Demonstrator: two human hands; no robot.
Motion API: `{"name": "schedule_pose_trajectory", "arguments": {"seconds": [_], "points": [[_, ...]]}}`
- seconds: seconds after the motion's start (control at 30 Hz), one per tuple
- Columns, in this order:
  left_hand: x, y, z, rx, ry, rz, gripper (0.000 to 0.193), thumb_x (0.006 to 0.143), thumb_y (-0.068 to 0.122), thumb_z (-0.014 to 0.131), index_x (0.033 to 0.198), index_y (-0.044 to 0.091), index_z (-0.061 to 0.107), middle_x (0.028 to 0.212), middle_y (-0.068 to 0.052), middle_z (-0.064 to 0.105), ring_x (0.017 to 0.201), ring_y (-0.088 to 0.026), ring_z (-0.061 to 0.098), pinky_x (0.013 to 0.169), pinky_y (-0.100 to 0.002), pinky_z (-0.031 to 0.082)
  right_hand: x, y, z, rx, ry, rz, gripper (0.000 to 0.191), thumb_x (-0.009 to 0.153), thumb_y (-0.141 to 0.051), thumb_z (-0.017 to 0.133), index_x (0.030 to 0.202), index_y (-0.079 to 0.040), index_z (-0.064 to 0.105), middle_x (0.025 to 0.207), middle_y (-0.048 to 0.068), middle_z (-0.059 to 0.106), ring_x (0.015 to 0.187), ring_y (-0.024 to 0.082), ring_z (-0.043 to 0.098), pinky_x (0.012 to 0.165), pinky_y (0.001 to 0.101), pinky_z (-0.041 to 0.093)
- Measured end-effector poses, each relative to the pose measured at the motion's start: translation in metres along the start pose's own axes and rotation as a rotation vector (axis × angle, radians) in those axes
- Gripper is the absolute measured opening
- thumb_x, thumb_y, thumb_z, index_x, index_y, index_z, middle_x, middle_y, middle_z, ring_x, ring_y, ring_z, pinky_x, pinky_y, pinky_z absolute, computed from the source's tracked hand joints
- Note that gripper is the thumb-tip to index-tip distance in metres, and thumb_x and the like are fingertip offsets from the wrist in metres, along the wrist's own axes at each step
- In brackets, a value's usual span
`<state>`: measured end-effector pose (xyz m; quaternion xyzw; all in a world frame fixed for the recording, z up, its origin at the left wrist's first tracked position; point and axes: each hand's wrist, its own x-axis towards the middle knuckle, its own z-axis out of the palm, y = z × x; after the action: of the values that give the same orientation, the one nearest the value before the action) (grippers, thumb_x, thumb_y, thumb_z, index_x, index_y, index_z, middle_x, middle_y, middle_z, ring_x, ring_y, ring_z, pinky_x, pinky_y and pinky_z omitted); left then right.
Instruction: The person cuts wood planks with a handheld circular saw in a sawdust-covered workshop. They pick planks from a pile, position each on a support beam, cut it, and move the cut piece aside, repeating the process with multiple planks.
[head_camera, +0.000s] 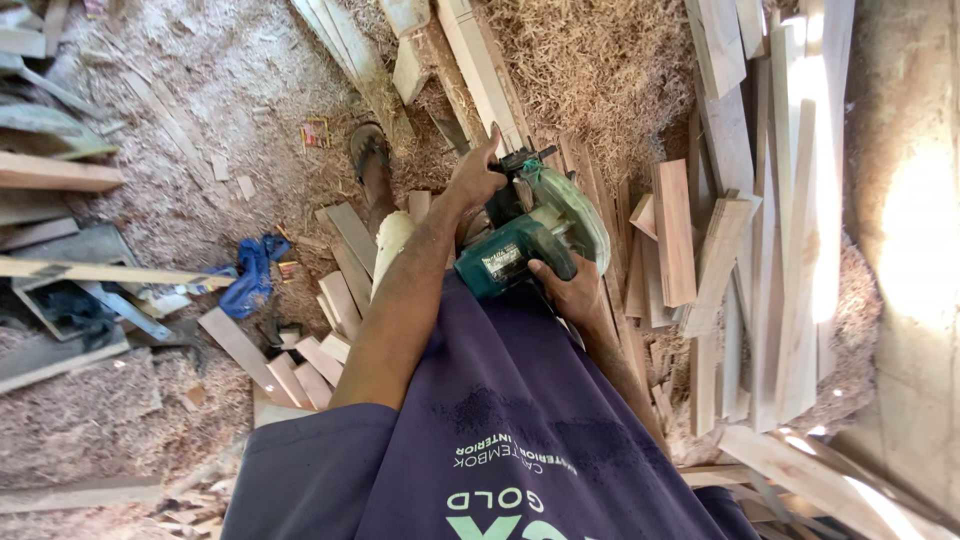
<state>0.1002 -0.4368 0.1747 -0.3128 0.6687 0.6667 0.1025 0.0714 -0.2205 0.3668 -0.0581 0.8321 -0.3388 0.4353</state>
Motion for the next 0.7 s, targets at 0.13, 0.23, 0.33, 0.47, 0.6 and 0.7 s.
{"name": "schedule_pose_trajectory", "arguments": {"seconds": [0.13,0.23,0.33,0.47,0.6,0.7], "points": [[0.009,-0.002,-0.01,0.129,0.106,0.098,0.088,0.075,0.015,0.075,0.157,0.012,0.043,0.116,-0.026,0.069,0.108,-0.036,0.068,0.098,-0.044,0.053,0.011,-0.006,0.007,0.058,-0.008,-0.032,0.035,0.091,-0.034,0.079,0.088,-0.001,0.069,0.062,0.0,0.059,0.055,0.009,0.054,0.051,0.0299,0.043],[0.011,0.002,-0.02,0.062,0.126,0.056,0.074,0.077,0.018,0.077,0.147,0.01,0.054,0.121,-0.023,0.069,0.108,-0.034,0.069,0.096,-0.043,0.053,0.019,-0.015,0.01,0.048,-0.011,-0.038,0.034,0.092,-0.033,0.079,0.086,-0.001,0.069,0.057,0.002,0.059,0.051,0.01,0.055,0.047,0.0296,0.044],[0.011,0.012,-0.031,0.024,0.049,-0.154,0.066,0.079,0.02,0.072,0.143,0.018,0.06,0.116,-0.019,0.074,0.098,-0.03,0.075,0.09,-0.04,0.057,0.022,-0.027,0.015,0.073,-0.021,-0.096,0.034,0.094,-0.033,0.078,0.086,-0.001,0.067,0.056,0.002,0.058,0.05,0.009,0.056,0.047,0.0294,0.045],[0.015,0.018,-0.044,0.002,0.124,-0.048,0.058,0.076,0.018,0.075,0.133,0.013,0.068,0.118,-0.019,0.075,0.101,-0.028,0.075,0.092,-0.039,0.057,0.029,-0.041,0.022,0.015,-0.004,-0.103,0.033,0.094,-0.032,0.077,0.086,-0.001,0.067,0.054,0.002,0.058,0.048,0.01,0.055,0.045,0.0292,0.044],[0.025,0.014,-0.052,0.001,0.114,-0.058,0.056,0.076,0.017,0.072,0.132,0.016,0.071,0.114,-0.019,0.077,0.099,-0.028,0.076,0.093,-0.039,0.058,0.038,-0.047,0.027,0.01,-0.004,-0.125,0.033,0.096,-0.031,0.076,0.086,-0.001,0.065,0.055,0.002,0.059,0.049,0.01,0.055,0.047,0.0287,0.043],[0.029,0.01,-0.056,0.006,0.147,-0.022,0.055,0.074,0.016,0.074,0.129,0.017,0.073,0.113,-0.018,0.075,0.098,-0.029,0.075,0.092,-0.04,0.057,0.041,-0.05,0.031,0.024,0.003,-0.136,0.032,0.096,-0.031,0.077,0.088,-0.002,0.066,0.058,0.002,0.06,0.051,0.009,0.056,0.048,0.0281,0.044]]}}
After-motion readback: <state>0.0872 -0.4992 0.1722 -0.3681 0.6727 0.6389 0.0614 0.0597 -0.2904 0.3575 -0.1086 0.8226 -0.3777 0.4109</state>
